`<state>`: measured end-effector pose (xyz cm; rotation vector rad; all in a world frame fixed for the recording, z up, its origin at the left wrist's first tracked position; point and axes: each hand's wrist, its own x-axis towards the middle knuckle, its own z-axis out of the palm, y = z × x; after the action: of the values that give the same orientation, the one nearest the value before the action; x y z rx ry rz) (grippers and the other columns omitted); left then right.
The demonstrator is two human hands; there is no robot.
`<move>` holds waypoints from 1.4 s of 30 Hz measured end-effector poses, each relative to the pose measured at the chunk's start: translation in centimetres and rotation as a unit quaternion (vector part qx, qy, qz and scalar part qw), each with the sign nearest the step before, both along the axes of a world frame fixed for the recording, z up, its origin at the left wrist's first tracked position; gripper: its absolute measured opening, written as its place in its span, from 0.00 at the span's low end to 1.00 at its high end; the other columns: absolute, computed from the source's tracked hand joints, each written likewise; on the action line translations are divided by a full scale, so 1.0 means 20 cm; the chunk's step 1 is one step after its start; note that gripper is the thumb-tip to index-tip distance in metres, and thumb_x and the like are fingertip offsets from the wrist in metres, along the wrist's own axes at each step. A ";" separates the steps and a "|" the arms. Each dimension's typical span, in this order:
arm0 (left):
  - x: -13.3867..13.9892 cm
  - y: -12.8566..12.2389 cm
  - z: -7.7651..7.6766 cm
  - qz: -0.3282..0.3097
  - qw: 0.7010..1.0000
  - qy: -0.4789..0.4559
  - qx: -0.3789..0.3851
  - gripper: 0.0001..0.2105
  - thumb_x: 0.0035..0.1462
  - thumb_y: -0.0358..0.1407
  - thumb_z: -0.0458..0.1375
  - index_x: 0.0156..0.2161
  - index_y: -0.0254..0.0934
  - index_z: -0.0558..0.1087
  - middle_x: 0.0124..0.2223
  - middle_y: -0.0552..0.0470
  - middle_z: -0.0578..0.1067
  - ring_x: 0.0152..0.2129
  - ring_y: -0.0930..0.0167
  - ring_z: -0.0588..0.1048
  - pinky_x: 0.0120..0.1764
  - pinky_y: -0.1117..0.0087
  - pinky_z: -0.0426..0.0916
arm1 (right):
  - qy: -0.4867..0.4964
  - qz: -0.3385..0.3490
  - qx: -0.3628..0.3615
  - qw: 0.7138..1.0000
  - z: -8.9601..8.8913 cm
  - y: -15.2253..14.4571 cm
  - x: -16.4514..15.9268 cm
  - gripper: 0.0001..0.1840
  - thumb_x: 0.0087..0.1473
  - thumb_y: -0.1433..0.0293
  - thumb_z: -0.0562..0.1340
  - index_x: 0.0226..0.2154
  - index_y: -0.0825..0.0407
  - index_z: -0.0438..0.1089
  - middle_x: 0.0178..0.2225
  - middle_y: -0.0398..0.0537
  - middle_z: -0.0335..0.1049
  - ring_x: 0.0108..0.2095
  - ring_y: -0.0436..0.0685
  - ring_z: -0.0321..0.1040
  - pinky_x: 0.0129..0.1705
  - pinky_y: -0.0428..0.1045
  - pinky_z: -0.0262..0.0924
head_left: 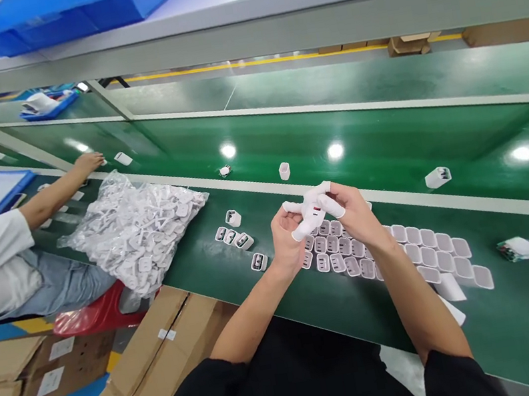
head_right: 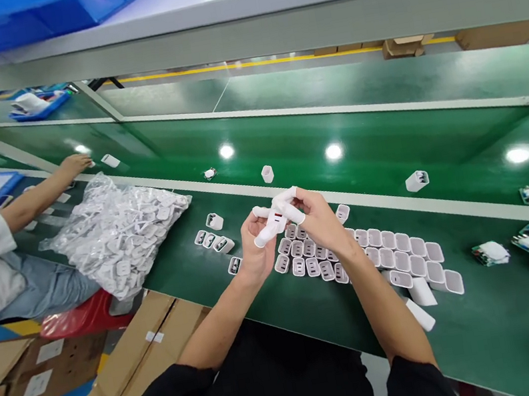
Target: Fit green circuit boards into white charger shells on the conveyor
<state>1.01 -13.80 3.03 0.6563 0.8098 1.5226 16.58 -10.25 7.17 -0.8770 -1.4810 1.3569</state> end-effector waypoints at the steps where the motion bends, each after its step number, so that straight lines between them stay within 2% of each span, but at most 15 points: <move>1: 0.00 0.00 0.00 0.002 1.000 0.000 0.002 0.31 0.32 0.46 0.91 0.35 0.37 0.79 0.35 0.53 0.82 0.33 0.71 0.81 0.41 0.68 0.79 | -0.001 0.003 0.002 1.000 -0.01 0.00 0.00 0.29 0.63 0.39 0.75 0.38 0.48 0.81 0.35 0.48 0.83 0.38 0.60 0.79 0.43 0.56 0.77; 8: -0.08 -0.01 -0.06 -0.007 0.998 0.047 0.035 0.30 0.32 0.42 0.91 0.38 0.38 0.81 0.36 0.53 0.83 0.34 0.70 0.83 0.42 0.67 0.81 | -0.069 -0.022 0.042 0.997 -0.06 -0.01 0.02 0.22 0.66 0.46 0.75 0.47 0.46 0.84 0.43 0.47 0.83 0.42 0.60 0.77 0.49 0.57 0.73; 12: -0.29 0.16 -0.09 -0.062 0.975 0.192 0.095 0.29 0.35 0.41 0.89 0.39 0.38 0.79 0.36 0.51 0.84 0.33 0.66 0.84 0.42 0.62 0.83 | -0.093 -0.095 0.069 0.989 -0.08 0.00 0.05 0.23 0.68 0.45 0.73 0.53 0.44 0.84 0.48 0.50 0.84 0.46 0.63 0.79 0.57 0.62 0.74; 14: -0.45 0.34 -0.08 -0.033 0.934 0.335 0.120 0.27 0.42 0.39 0.87 0.41 0.38 0.77 0.39 0.49 0.85 0.36 0.63 0.85 0.44 0.59 0.83 | -0.091 -0.126 0.068 0.985 -0.08 0.01 0.07 0.24 0.68 0.44 0.71 0.53 0.44 0.84 0.48 0.51 0.83 0.47 0.64 0.80 0.60 0.65 0.75; 15: -0.54 0.44 -0.07 0.000 0.896 0.430 0.111 0.24 0.45 0.37 0.85 0.40 0.39 0.75 0.40 0.48 0.85 0.38 0.63 0.85 0.46 0.58 0.82 | -0.088 -0.137 0.066 0.984 -0.08 0.01 0.08 0.24 0.69 0.43 0.71 0.52 0.43 0.85 0.47 0.52 0.83 0.47 0.64 0.80 0.60 0.66 0.76; 17: -0.70 0.68 -0.05 0.040 0.756 0.652 0.033 0.20 0.53 0.35 0.80 0.41 0.39 0.72 0.42 0.49 0.83 0.40 0.63 0.84 0.47 0.60 0.81 | -0.083 -0.148 0.066 0.983 -0.08 0.02 0.09 0.24 0.68 0.43 0.71 0.51 0.43 0.85 0.45 0.52 0.82 0.47 0.65 0.80 0.61 0.67 0.77; 18: -0.77 0.79 -0.04 0.049 0.725 0.687 0.010 0.19 0.54 0.32 0.79 0.42 0.38 0.73 0.45 0.45 0.83 0.43 0.60 0.84 0.49 0.57 0.80 | -0.081 -0.151 0.069 0.983 -0.08 0.02 0.10 0.24 0.68 0.43 0.71 0.50 0.43 0.85 0.44 0.52 0.82 0.46 0.65 0.80 0.61 0.67 0.77; 21: -0.91 1.03 -0.06 0.055 0.675 0.735 -0.021 0.19 0.55 0.25 0.76 0.49 0.30 0.76 0.59 0.31 0.81 0.56 0.52 0.81 0.59 0.49 0.79 | -0.091 -0.156 0.073 0.981 -0.08 0.01 0.10 0.24 0.68 0.43 0.71 0.49 0.44 0.86 0.44 0.53 0.83 0.45 0.65 0.80 0.60 0.67 0.79; 24: -0.96 1.13 -0.12 0.046 0.642 0.764 -0.038 0.21 0.68 0.36 0.73 0.61 0.30 0.77 0.66 0.33 0.78 0.61 0.53 0.80 0.62 0.46 0.80 | -0.107 -0.161 0.067 0.979 -0.08 0.02 0.11 0.23 0.68 0.44 0.72 0.49 0.43 0.86 0.47 0.53 0.84 0.48 0.66 0.82 0.60 0.67 0.80; 26: -0.97 1.16 -0.16 0.032 0.626 0.778 -0.044 0.23 0.74 0.44 0.69 0.66 0.35 0.77 0.67 0.39 0.79 0.60 0.56 0.82 0.61 0.47 0.82 | -0.109 -0.166 0.068 0.978 -0.08 0.02 0.13 0.21 0.68 0.45 0.72 0.49 0.42 0.86 0.46 0.53 0.85 0.48 0.67 0.83 0.59 0.67 0.81; 29: -1.02 1.20 -0.19 -0.001 0.608 0.792 -0.054 0.23 0.74 0.46 0.69 0.67 0.36 0.77 0.66 0.39 0.80 0.58 0.57 0.83 0.60 0.48 0.83 | -0.111 -0.173 0.082 0.975 -0.08 0.03 0.14 0.18 0.68 0.47 0.71 0.48 0.42 0.86 0.43 0.52 0.85 0.48 0.68 0.84 0.57 0.66 0.83; 32: -1.14 1.26 -0.15 -0.006 0.594 0.800 -0.082 0.22 0.74 0.45 0.69 0.65 0.35 0.78 0.65 0.39 0.80 0.58 0.57 0.83 0.60 0.49 0.83 | -0.114 -0.179 0.088 0.973 -0.09 0.03 0.15 0.17 0.68 0.48 0.71 0.47 0.41 0.87 0.43 0.52 0.84 0.47 0.67 0.84 0.56 0.65 0.83; 35: -1.31 1.29 -0.08 0.040 0.587 0.800 -0.119 0.20 0.75 0.44 0.68 0.64 0.35 0.78 0.65 0.40 0.80 0.61 0.56 0.81 0.63 0.47 0.80 | -0.116 -0.186 0.084 0.972 -0.08 0.02 0.14 0.17 0.68 0.49 0.72 0.47 0.41 0.86 0.43 0.52 0.84 0.44 0.66 0.82 0.56 0.66 0.83; 38: -1.46 1.29 -0.02 0.081 0.592 0.787 -0.156 0.23 0.74 0.45 0.69 0.66 0.36 0.77 0.67 0.39 0.78 0.61 0.56 0.81 0.62 0.46 0.81 | -0.116 -0.190 0.083 0.971 -0.06 0.00 0.15 0.16 0.68 0.49 0.72 0.47 0.41 0.86 0.43 0.52 0.83 0.44 0.66 0.82 0.55 0.65 0.83; 42: -1.58 1.29 0.01 0.091 0.624 0.756 -0.177 0.24 0.73 0.46 0.71 0.67 0.37 0.77 0.66 0.40 0.80 0.58 0.57 0.83 0.59 0.48 0.84 | -0.118 -0.194 0.081 0.971 -0.06 0.00 0.17 0.15 0.68 0.49 0.72 0.48 0.39 0.87 0.43 0.52 0.83 0.44 0.67 0.82 0.52 0.65 0.83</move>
<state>-30.62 11.92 3.30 1.5818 2.4103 0.5578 20.04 -10.16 6.03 -1.1810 -1.4770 0.8559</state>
